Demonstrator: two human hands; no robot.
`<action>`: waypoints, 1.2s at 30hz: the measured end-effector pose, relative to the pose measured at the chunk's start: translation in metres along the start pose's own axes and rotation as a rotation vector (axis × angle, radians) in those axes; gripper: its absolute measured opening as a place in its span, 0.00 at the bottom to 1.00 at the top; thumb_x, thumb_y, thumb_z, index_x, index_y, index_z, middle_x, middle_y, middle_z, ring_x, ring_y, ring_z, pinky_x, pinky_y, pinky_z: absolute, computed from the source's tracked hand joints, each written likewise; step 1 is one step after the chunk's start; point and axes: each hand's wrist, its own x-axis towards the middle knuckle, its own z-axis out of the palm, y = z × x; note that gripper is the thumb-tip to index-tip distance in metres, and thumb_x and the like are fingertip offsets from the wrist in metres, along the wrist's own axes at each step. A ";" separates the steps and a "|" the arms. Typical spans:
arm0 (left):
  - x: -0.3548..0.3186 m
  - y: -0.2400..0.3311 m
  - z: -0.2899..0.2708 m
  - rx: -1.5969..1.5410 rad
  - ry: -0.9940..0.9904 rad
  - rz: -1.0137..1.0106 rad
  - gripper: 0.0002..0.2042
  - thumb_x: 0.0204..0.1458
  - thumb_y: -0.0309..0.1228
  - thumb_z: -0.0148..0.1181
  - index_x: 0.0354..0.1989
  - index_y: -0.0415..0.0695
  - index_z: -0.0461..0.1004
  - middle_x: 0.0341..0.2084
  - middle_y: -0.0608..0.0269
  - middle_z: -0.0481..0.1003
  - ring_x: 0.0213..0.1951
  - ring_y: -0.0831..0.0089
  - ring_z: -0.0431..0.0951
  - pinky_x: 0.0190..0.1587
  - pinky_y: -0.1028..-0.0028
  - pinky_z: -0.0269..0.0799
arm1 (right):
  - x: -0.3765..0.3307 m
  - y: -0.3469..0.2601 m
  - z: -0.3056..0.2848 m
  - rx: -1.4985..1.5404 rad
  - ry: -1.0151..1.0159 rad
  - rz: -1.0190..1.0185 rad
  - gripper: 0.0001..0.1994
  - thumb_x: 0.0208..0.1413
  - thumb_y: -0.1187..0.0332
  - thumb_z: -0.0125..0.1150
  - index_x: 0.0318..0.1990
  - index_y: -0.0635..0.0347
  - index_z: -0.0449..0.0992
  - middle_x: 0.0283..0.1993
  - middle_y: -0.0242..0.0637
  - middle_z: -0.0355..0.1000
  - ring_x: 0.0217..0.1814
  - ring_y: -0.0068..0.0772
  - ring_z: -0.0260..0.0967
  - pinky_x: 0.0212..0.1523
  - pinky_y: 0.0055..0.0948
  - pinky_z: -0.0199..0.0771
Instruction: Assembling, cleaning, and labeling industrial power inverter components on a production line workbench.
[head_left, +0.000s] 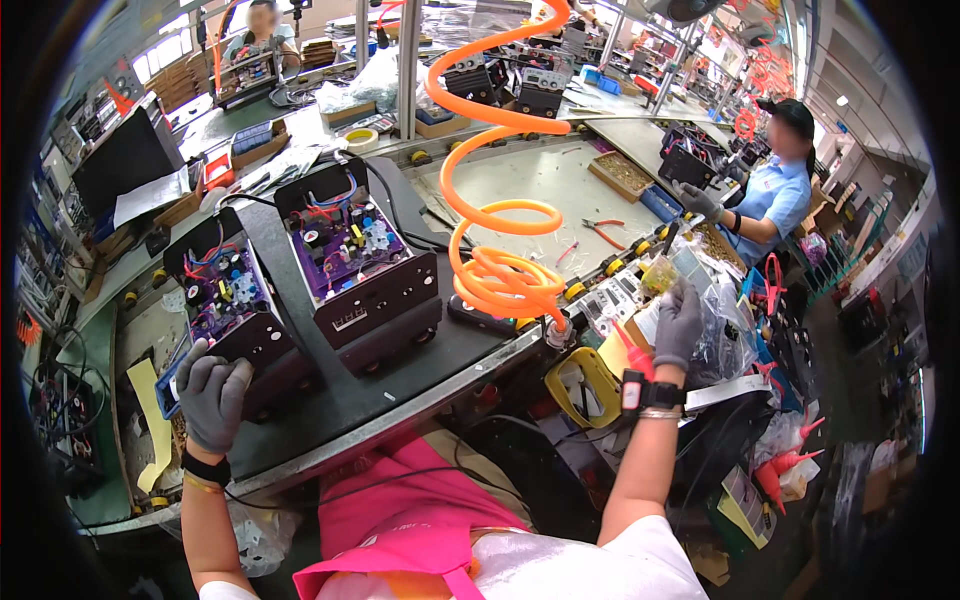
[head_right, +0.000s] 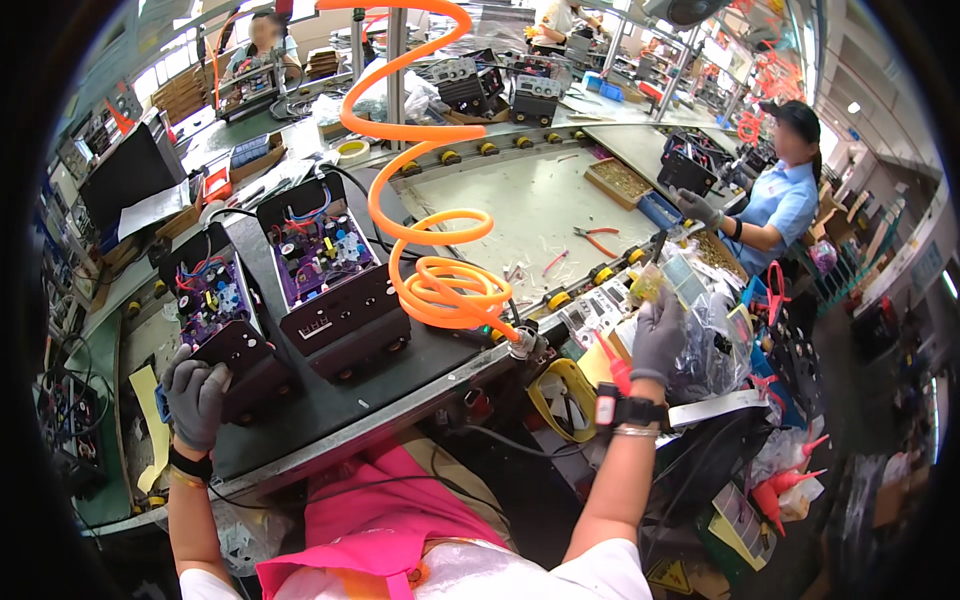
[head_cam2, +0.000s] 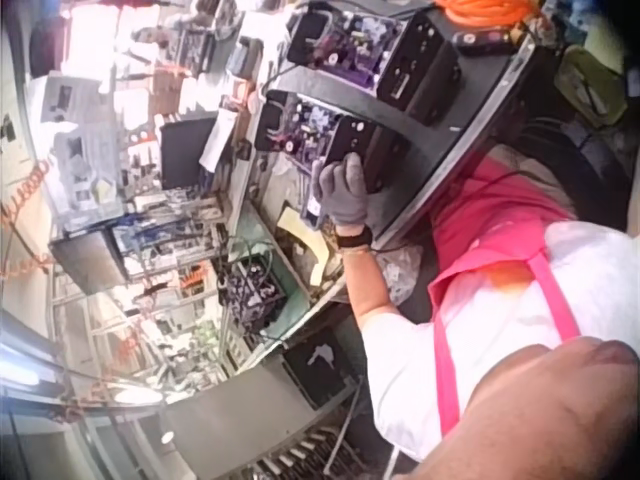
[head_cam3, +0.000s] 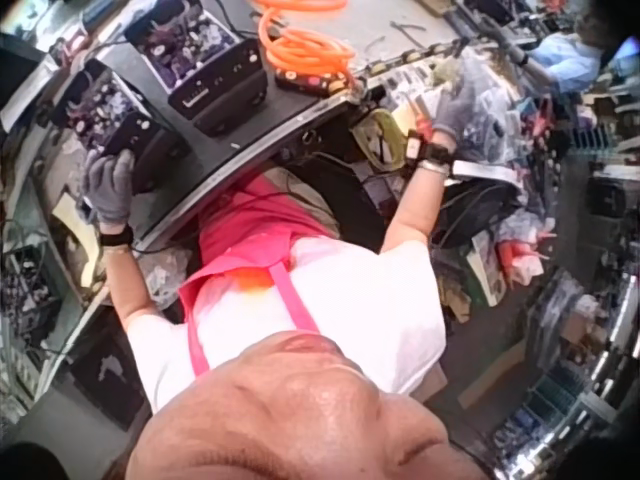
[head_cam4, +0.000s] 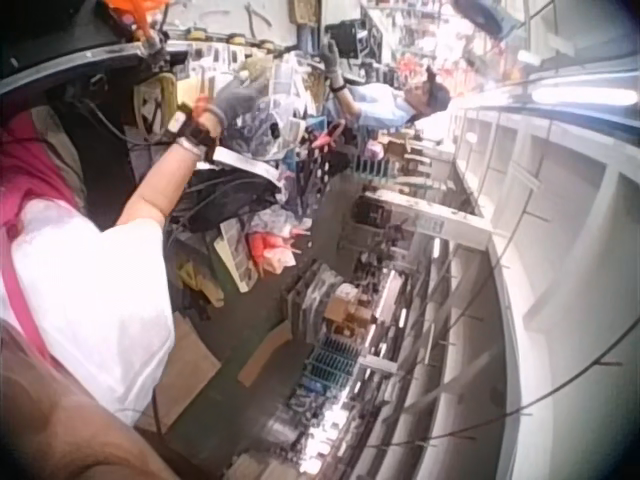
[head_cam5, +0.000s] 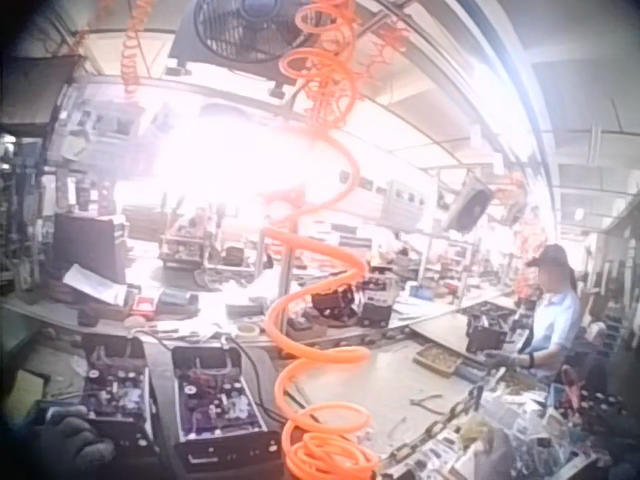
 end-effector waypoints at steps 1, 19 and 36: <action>-0.001 -0.001 -0.002 -0.006 -0.008 -0.015 0.12 0.40 0.24 0.59 0.37 0.48 0.73 0.23 0.68 0.70 0.34 0.68 0.71 0.57 0.59 0.67 | 0.003 0.018 0.002 -0.315 -0.005 -0.154 0.19 0.51 0.74 0.58 0.53 0.61 0.71 0.48 0.49 0.74 0.45 0.51 0.74 0.48 0.38 0.73; 0.022 0.108 -0.031 -1.006 -0.070 -0.591 0.15 0.48 0.34 0.65 0.42 0.42 0.74 0.31 0.59 0.77 0.30 0.63 0.77 0.35 0.69 0.71 | 0.002 0.011 -0.046 -0.116 0.432 -0.167 0.12 0.63 0.70 0.47 0.46 0.68 0.74 0.43 0.48 0.74 0.44 0.49 0.73 0.45 0.37 0.73; 0.055 0.127 -0.063 -1.990 -0.206 -1.029 0.17 0.61 0.41 0.51 0.47 0.37 0.69 0.38 0.65 0.71 0.42 0.79 0.69 0.46 0.75 0.67 | -0.132 -0.295 -0.050 0.712 -0.483 -1.014 0.14 0.51 0.73 0.61 0.46 0.65 0.72 0.43 0.47 0.76 0.37 0.38 0.77 0.33 0.27 0.78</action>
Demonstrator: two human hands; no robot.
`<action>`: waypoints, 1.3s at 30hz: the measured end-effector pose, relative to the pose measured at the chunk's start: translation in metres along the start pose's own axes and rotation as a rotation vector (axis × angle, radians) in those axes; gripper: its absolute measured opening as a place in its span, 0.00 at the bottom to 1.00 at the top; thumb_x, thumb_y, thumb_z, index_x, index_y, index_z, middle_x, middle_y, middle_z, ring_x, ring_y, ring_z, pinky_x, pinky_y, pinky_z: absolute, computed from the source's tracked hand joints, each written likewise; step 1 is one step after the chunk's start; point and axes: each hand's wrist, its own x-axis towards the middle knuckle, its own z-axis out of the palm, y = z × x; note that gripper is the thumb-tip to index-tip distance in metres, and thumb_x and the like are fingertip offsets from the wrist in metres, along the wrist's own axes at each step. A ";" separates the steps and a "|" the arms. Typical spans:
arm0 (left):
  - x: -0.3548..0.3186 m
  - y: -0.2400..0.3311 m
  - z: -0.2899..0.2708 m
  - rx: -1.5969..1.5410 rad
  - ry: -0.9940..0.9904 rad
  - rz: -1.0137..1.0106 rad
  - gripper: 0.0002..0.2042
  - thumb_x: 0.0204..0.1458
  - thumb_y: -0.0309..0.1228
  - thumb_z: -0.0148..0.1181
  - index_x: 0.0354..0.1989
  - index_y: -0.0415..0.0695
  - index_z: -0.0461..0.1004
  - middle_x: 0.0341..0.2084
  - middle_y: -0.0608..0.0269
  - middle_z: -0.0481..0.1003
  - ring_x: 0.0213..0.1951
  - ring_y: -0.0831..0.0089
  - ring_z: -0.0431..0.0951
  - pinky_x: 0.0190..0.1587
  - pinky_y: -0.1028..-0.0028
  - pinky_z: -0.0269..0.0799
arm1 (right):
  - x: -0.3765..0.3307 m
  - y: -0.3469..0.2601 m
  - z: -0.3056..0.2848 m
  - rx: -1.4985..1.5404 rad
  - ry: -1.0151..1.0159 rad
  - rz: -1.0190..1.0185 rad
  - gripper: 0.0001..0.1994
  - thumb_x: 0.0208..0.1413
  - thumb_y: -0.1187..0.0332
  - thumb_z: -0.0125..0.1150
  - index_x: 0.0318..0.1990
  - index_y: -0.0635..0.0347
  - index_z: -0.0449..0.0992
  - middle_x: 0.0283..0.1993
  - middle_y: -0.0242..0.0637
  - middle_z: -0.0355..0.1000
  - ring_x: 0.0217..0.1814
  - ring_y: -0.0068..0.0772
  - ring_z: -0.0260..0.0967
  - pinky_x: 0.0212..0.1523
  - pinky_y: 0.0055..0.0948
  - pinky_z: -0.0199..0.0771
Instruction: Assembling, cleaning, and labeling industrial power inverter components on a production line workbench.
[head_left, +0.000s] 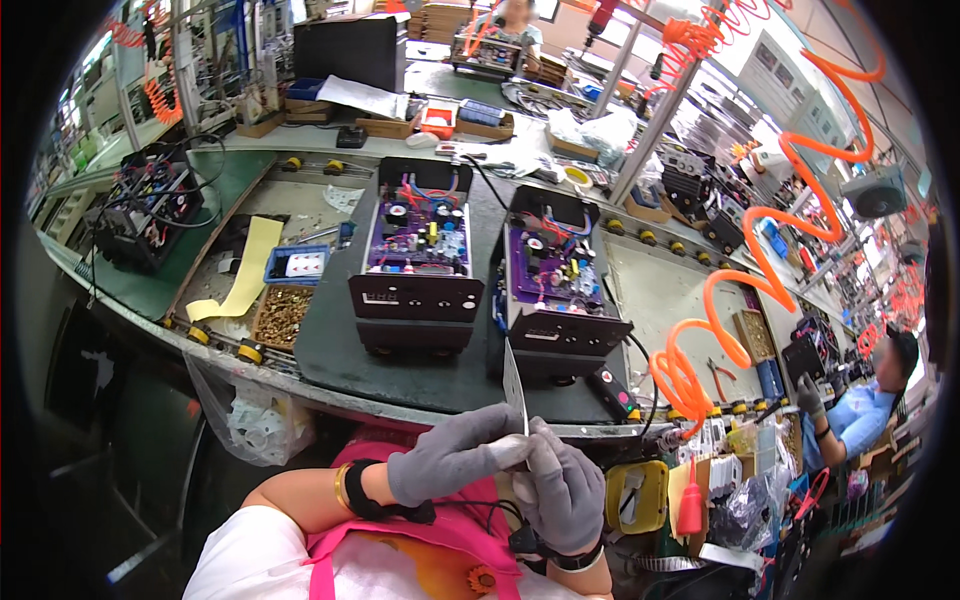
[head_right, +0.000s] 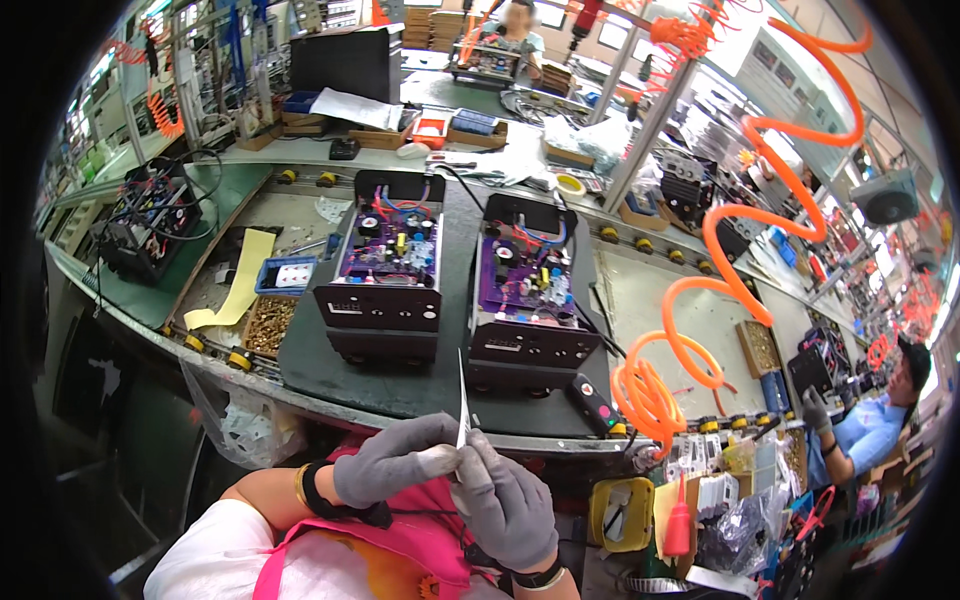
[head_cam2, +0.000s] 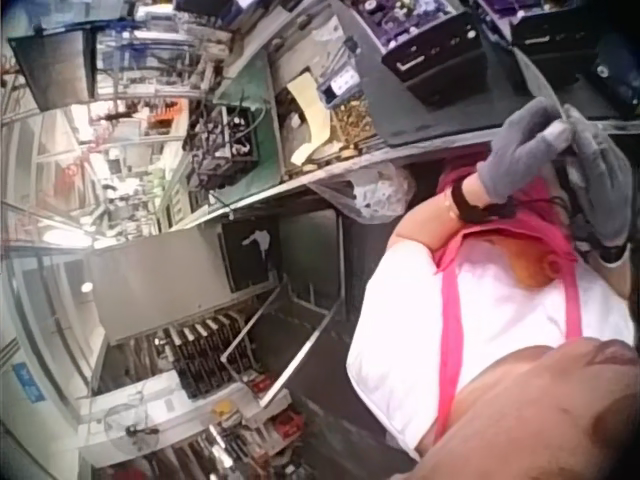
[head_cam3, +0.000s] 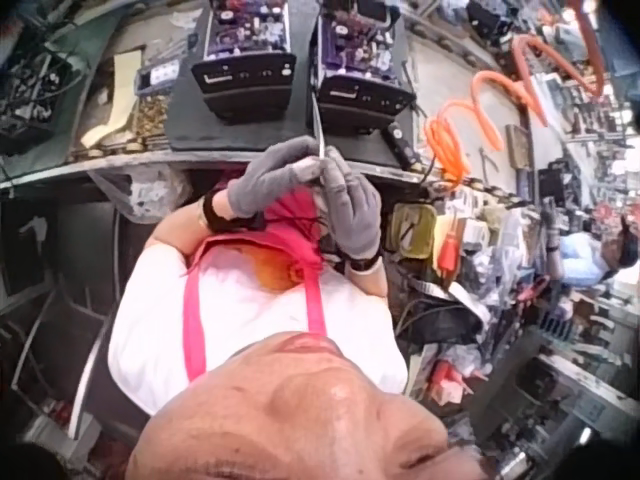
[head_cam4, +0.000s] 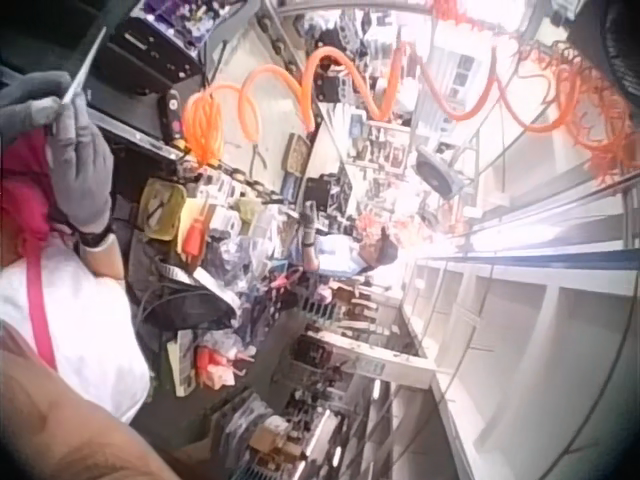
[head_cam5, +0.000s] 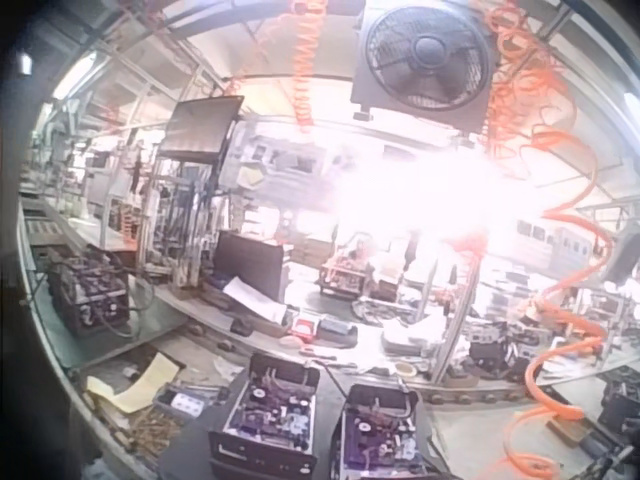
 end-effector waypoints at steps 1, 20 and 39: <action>-0.001 -0.004 -0.001 0.002 0.017 0.005 0.17 0.61 0.41 0.51 0.47 0.37 0.69 0.38 0.65 0.71 0.42 0.79 0.69 0.46 0.75 0.67 | 0.001 0.000 0.006 -0.008 0.006 0.024 0.15 0.50 0.74 0.61 0.47 0.65 0.72 0.44 0.48 0.75 0.38 0.38 0.77 0.33 0.27 0.78; 0.007 -0.047 -0.005 -0.271 0.124 0.033 0.11 0.62 0.39 0.51 0.41 0.44 0.70 0.26 0.75 0.69 0.27 0.89 0.67 0.28 0.85 0.65 | 0.003 -0.001 0.026 0.246 -0.058 0.279 0.20 0.58 0.67 0.53 0.54 0.72 0.70 0.40 0.49 0.74 0.34 0.43 0.74 0.35 0.32 0.73; 0.007 -0.048 -0.041 0.170 0.540 0.571 0.08 0.50 0.30 0.58 0.33 0.38 0.67 0.36 0.57 0.70 0.41 0.67 0.72 0.49 0.70 0.66 | -0.053 0.056 0.047 1.347 0.620 1.251 0.09 0.56 0.71 0.56 0.42 0.63 0.76 0.33 0.28 0.73 0.32 0.19 0.70 0.33 0.23 0.73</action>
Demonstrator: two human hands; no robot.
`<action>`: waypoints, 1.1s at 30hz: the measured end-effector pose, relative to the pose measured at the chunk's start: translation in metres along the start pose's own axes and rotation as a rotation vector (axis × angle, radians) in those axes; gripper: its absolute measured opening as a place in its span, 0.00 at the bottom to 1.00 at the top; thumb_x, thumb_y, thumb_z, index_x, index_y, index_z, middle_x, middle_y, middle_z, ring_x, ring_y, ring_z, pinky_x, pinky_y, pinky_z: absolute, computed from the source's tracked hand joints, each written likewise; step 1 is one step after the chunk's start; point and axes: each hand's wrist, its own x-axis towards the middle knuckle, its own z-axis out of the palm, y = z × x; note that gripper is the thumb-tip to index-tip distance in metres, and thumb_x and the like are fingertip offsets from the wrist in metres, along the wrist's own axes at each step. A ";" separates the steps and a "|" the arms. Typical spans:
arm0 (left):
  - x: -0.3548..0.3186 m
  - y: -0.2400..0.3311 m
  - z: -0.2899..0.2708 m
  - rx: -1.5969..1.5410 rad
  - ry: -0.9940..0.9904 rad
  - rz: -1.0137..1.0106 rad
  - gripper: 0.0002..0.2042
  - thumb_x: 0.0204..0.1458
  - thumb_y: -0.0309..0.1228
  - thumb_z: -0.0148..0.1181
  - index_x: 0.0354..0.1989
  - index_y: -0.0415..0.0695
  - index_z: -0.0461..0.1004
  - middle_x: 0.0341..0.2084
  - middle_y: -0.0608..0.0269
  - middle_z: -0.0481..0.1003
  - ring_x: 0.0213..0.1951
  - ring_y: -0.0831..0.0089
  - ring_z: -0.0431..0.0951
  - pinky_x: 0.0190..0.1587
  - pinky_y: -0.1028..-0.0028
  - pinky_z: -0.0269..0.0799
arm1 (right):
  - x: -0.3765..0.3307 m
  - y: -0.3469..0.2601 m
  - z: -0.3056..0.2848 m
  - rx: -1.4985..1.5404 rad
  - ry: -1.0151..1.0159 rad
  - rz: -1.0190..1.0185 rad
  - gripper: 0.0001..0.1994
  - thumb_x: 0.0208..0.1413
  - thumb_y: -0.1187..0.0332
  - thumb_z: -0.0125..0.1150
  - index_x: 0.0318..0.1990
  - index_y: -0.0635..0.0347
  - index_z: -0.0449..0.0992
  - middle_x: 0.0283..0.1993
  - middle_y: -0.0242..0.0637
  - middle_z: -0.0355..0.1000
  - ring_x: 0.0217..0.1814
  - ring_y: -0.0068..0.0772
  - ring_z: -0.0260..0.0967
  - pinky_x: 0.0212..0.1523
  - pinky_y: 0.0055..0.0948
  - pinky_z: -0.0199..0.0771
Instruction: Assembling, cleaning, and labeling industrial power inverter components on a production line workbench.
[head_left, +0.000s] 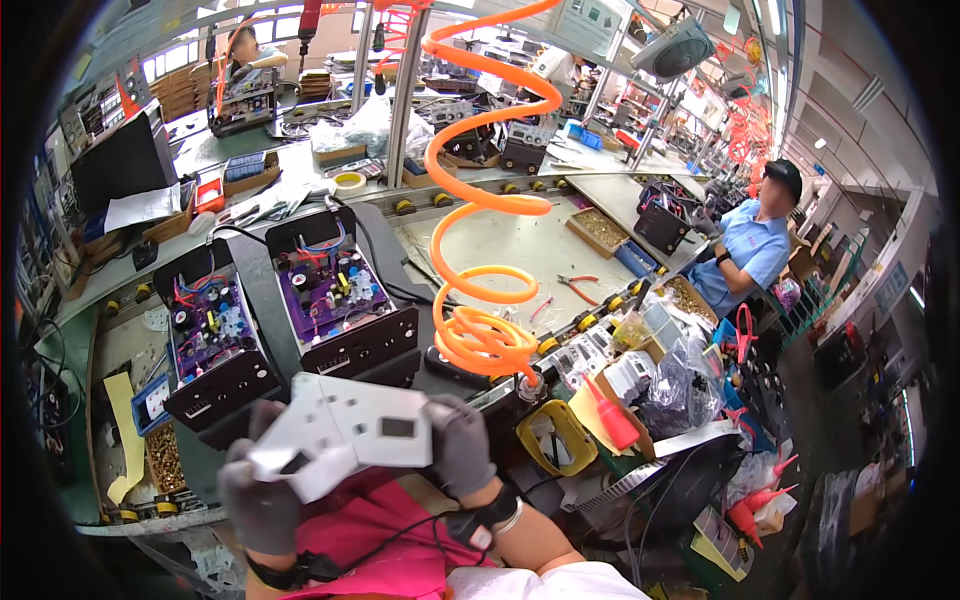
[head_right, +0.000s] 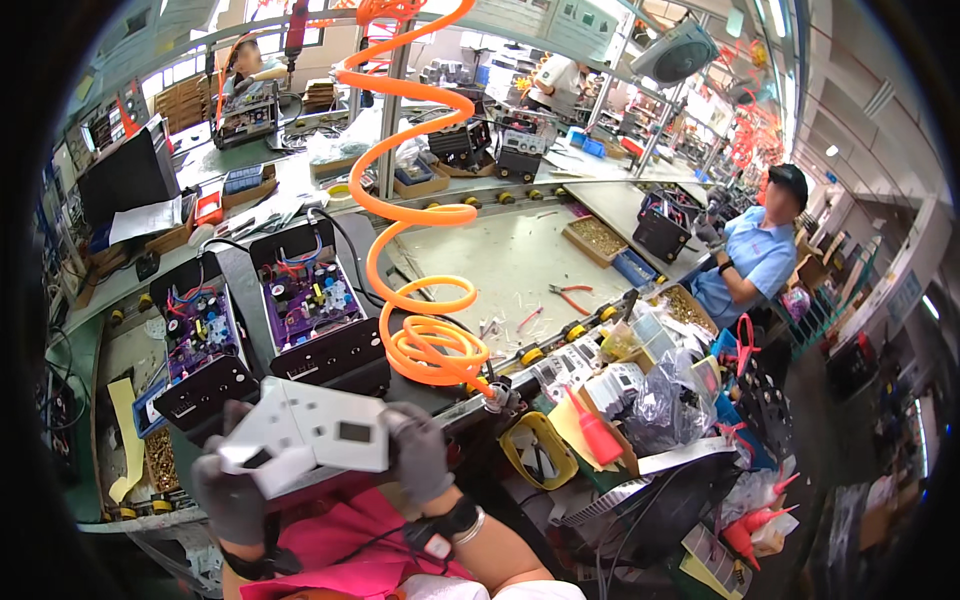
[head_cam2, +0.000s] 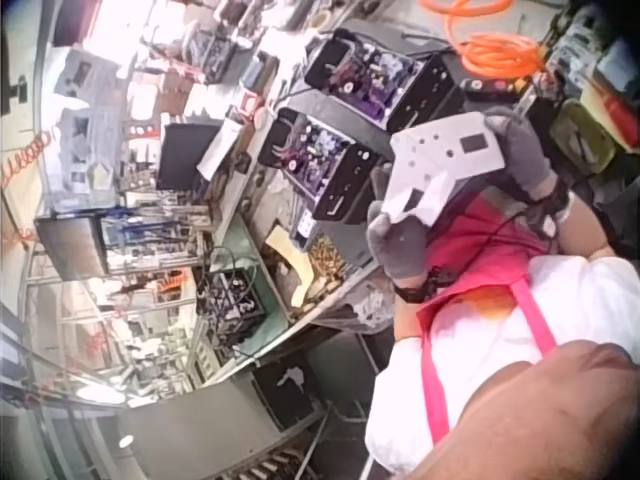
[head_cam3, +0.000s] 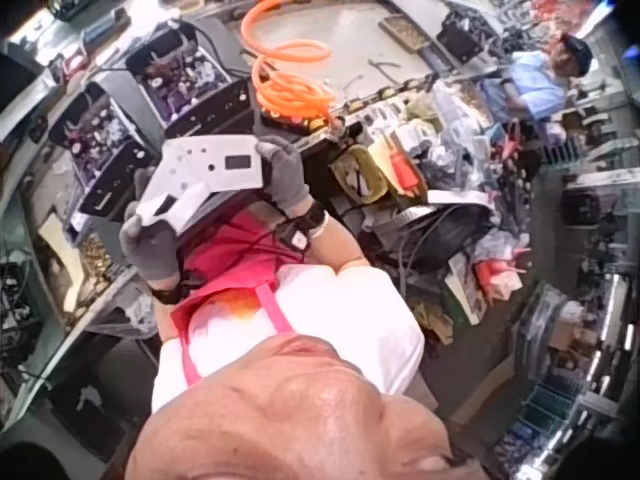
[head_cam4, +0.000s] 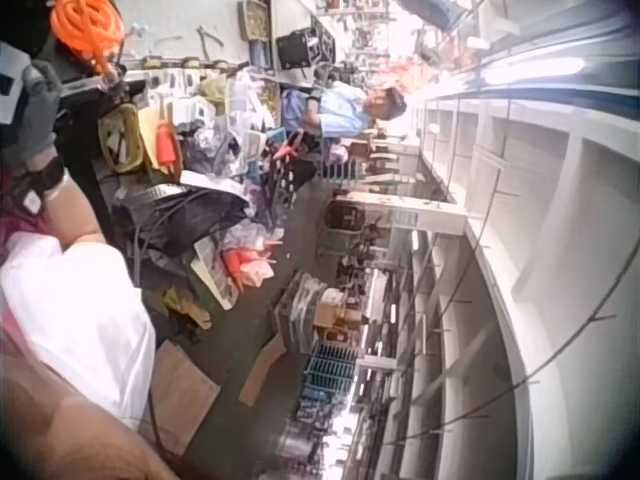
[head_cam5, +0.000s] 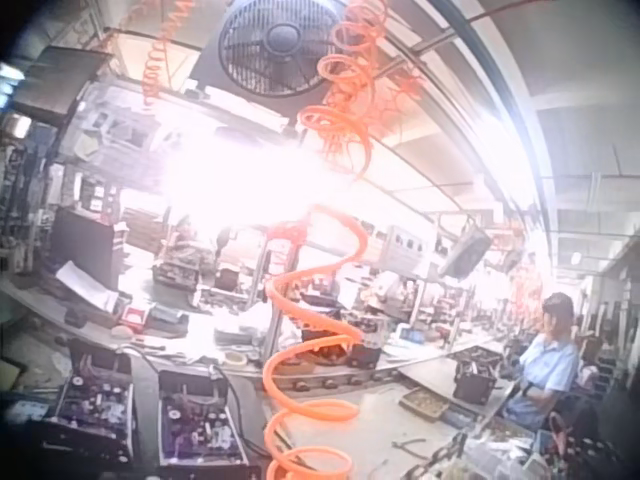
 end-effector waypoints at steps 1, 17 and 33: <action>0.001 0.000 -0.025 0.226 0.041 0.018 0.08 0.50 0.28 0.59 0.33 0.39 0.67 0.36 0.58 0.70 0.40 0.67 0.72 0.52 0.68 0.66 | 0.007 -0.001 -0.015 -0.042 0.033 -0.022 0.08 0.56 0.71 0.56 0.41 0.63 0.75 0.33 0.29 0.73 0.33 0.19 0.70 0.33 0.24 0.73; 0.012 0.038 0.049 1.034 -0.692 0.228 0.14 0.45 0.39 0.66 0.35 0.44 0.74 0.25 0.58 0.72 0.24 0.59 0.76 0.24 0.67 0.72 | -0.030 -0.036 0.030 -0.305 -0.447 -0.030 0.10 0.54 0.78 0.57 0.43 0.71 0.72 0.40 0.38 0.74 0.39 0.25 0.73 0.38 0.22 0.74; 0.054 -0.045 0.035 0.352 -0.135 -0.165 0.06 0.55 0.25 0.59 0.30 0.33 0.74 0.23 0.66 0.69 0.25 0.83 0.67 0.28 0.80 0.63 | 0.101 -0.013 -0.029 -0.593 -0.082 -0.441 0.11 0.60 0.65 0.57 0.39 0.65 0.75 0.33 0.27 0.71 0.35 0.16 0.62 0.38 0.19 0.62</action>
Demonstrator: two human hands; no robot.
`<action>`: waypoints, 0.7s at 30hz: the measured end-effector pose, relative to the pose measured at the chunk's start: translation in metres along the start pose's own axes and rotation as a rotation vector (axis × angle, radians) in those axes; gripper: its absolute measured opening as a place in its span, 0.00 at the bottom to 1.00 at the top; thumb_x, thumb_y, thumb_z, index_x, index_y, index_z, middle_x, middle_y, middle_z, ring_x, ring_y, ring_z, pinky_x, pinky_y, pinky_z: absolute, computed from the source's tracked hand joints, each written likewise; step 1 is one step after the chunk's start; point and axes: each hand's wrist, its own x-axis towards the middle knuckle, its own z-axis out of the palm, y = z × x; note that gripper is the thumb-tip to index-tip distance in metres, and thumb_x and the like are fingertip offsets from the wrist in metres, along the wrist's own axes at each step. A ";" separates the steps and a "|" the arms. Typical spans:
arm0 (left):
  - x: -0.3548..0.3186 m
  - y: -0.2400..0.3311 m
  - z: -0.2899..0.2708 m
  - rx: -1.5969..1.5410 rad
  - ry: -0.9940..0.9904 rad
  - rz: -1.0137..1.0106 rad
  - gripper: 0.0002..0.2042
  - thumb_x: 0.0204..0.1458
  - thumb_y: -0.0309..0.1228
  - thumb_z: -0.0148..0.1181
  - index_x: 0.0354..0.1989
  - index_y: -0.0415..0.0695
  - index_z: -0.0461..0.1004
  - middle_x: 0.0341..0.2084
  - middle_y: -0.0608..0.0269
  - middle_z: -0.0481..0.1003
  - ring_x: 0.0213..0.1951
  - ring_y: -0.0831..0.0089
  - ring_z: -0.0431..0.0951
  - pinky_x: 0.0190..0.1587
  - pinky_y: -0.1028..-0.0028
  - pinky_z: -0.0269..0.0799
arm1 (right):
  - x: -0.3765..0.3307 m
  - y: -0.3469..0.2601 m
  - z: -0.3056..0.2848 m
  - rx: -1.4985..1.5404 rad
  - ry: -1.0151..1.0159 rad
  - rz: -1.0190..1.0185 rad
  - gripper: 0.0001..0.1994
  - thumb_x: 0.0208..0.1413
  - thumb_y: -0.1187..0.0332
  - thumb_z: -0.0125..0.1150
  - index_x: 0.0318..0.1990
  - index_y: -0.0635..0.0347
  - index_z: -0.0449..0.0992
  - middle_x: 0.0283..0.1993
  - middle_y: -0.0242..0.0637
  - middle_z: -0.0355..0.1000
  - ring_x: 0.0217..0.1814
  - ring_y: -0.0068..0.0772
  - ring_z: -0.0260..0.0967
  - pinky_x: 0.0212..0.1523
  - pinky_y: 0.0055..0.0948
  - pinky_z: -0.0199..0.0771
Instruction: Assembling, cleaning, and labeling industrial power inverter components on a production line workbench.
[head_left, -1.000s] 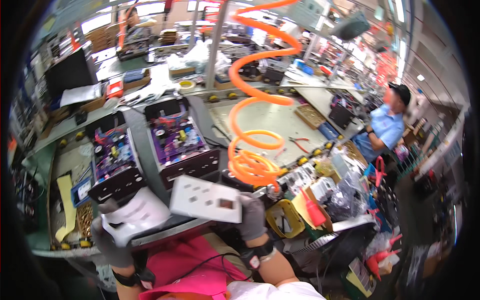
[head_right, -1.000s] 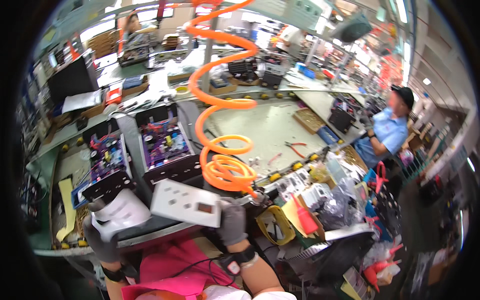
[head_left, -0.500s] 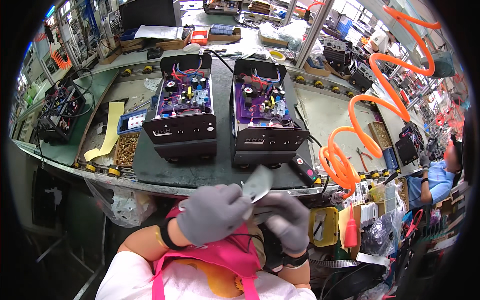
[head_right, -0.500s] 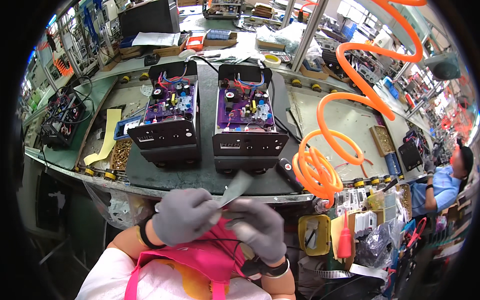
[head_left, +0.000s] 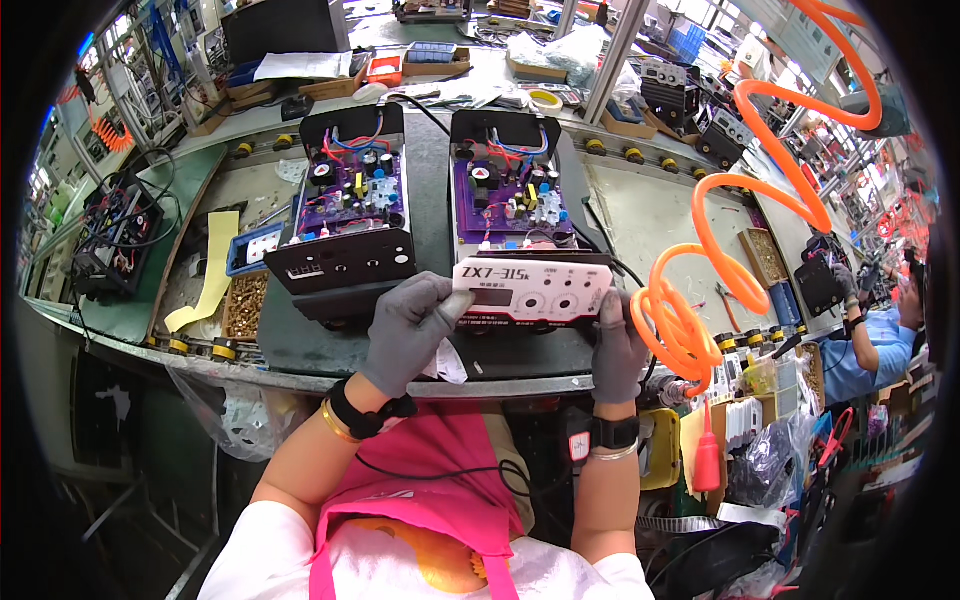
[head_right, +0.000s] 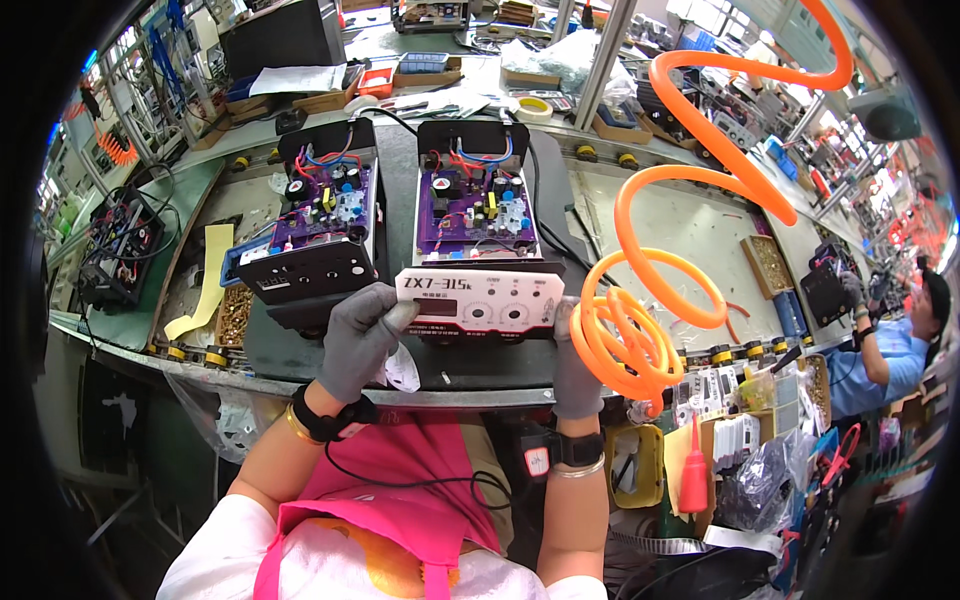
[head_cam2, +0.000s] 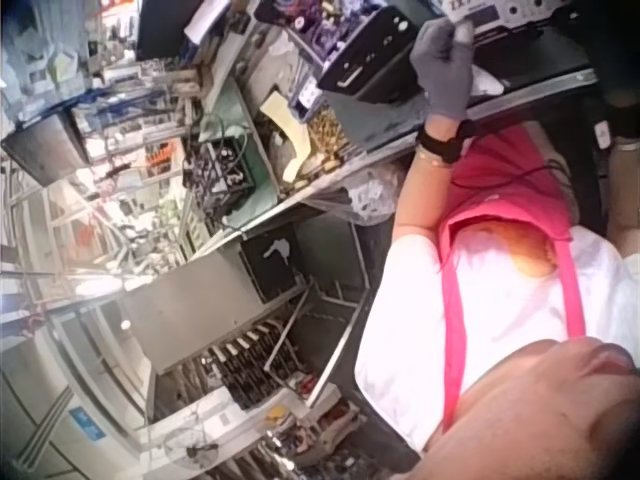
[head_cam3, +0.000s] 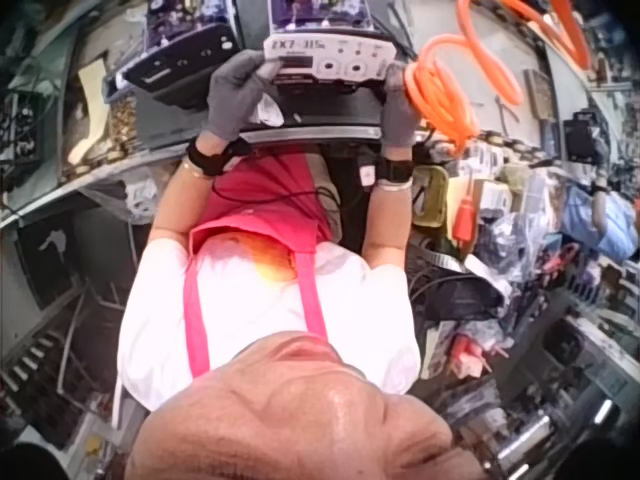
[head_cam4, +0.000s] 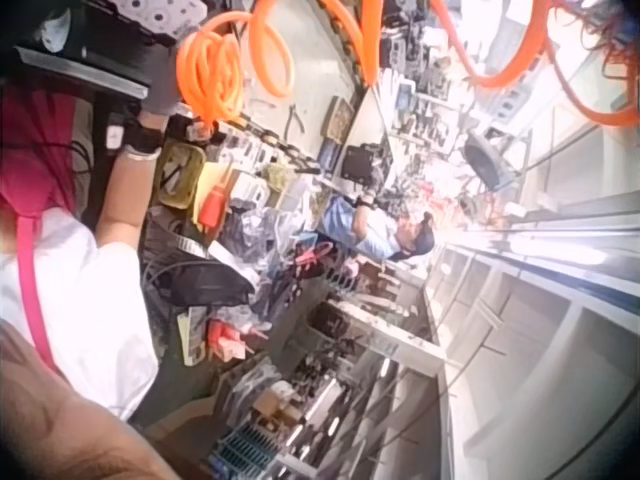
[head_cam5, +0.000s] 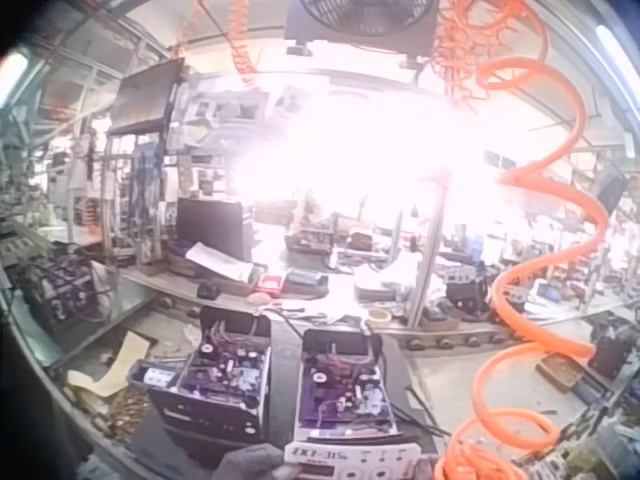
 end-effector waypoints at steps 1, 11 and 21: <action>0.001 -0.002 0.001 -0.001 0.000 0.000 0.06 0.55 0.25 0.59 0.30 0.33 0.74 0.23 0.66 0.69 0.25 0.83 0.67 0.28 0.80 0.63 | 0.003 -0.003 0.003 -0.001 0.000 0.000 0.11 0.60 0.65 0.57 0.39 0.65 0.75 0.33 0.27 0.71 0.35 0.16 0.62 0.38 0.19 0.62; 0.006 0.000 0.007 0.101 0.041 0.096 0.05 0.52 0.25 0.61 0.31 0.35 0.77 0.21 0.64 0.69 0.24 0.80 0.68 0.27 0.78 0.63 | 0.010 -0.005 0.007 -0.083 0.040 0.001 0.10 0.57 0.66 0.61 0.39 0.64 0.74 0.35 0.31 0.73 0.36 0.19 0.66 0.39 0.22 0.66; 0.007 -0.002 0.010 0.127 0.067 0.133 0.06 0.50 0.25 0.62 0.27 0.35 0.75 0.20 0.65 0.67 0.22 0.80 0.65 0.26 0.77 0.62 | 0.014 0.001 0.006 -0.101 0.063 0.005 0.10 0.56 0.65 0.63 0.37 0.62 0.75 0.33 0.29 0.72 0.34 0.16 0.65 0.35 0.19 0.65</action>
